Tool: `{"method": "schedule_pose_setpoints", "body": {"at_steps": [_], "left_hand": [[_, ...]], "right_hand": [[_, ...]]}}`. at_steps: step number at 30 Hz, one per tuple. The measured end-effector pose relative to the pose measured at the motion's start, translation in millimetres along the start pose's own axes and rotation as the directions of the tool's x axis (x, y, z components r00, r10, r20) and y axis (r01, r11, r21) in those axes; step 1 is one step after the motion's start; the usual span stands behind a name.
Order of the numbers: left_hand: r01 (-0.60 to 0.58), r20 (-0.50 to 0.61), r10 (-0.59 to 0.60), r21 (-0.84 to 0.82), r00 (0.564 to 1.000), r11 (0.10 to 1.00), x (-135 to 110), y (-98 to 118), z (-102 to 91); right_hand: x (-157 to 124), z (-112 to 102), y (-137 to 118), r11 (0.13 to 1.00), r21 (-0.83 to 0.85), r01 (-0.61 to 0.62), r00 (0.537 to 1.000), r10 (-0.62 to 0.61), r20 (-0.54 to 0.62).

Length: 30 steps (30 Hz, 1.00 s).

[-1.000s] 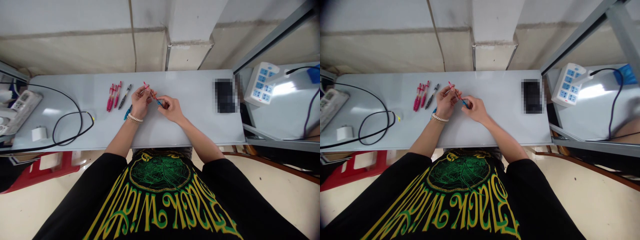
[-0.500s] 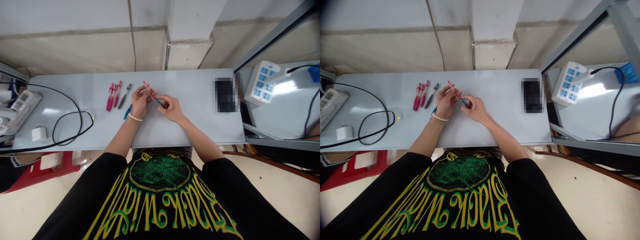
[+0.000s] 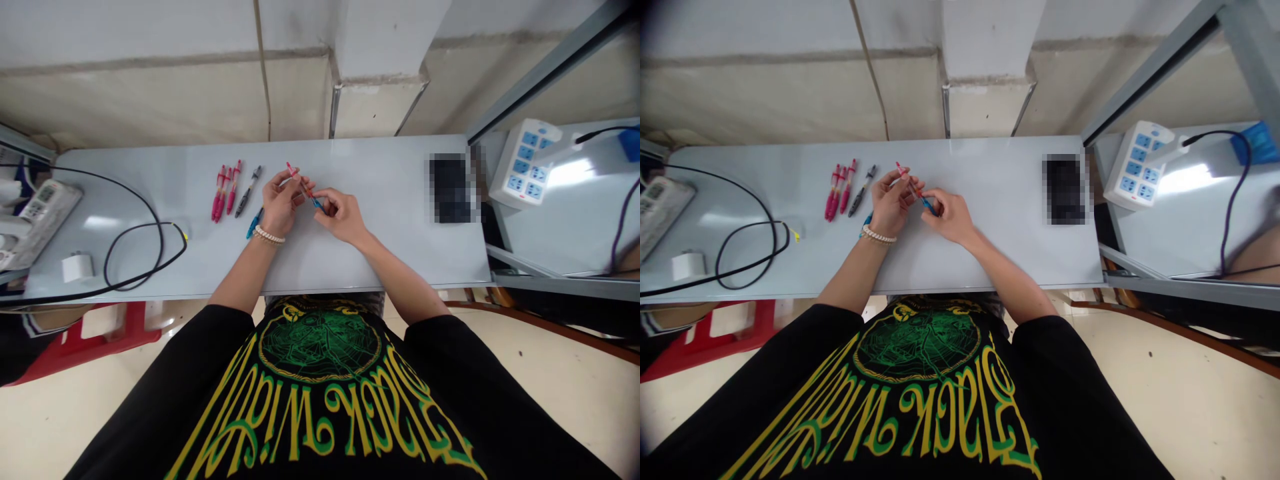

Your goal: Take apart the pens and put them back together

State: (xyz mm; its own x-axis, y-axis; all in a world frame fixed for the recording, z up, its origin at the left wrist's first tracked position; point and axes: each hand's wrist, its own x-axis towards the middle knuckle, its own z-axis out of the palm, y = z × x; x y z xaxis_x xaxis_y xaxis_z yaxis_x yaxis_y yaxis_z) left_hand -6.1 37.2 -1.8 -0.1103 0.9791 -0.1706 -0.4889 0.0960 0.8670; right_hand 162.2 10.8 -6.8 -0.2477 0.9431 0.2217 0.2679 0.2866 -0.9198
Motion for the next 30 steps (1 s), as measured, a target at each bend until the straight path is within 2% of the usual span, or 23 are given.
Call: {"method": "schedule_pose_setpoints", "body": {"at_steps": [21,30], "left_hand": [[0.006,-0.011,-0.007,-0.034,1.0,0.999,1.2,-1.5,-0.1],[0.002,-0.131,-0.017,-0.111,0.991,0.994,4.7,-2.7,0.7]], "right_hand": [[-0.8,-0.5,-1.2,0.999,-0.036,0.003,1.0,-0.002,0.006],[-0.4,2.3,4.9,0.999,-0.021,0.05,0.999,-0.05,0.008]]}}
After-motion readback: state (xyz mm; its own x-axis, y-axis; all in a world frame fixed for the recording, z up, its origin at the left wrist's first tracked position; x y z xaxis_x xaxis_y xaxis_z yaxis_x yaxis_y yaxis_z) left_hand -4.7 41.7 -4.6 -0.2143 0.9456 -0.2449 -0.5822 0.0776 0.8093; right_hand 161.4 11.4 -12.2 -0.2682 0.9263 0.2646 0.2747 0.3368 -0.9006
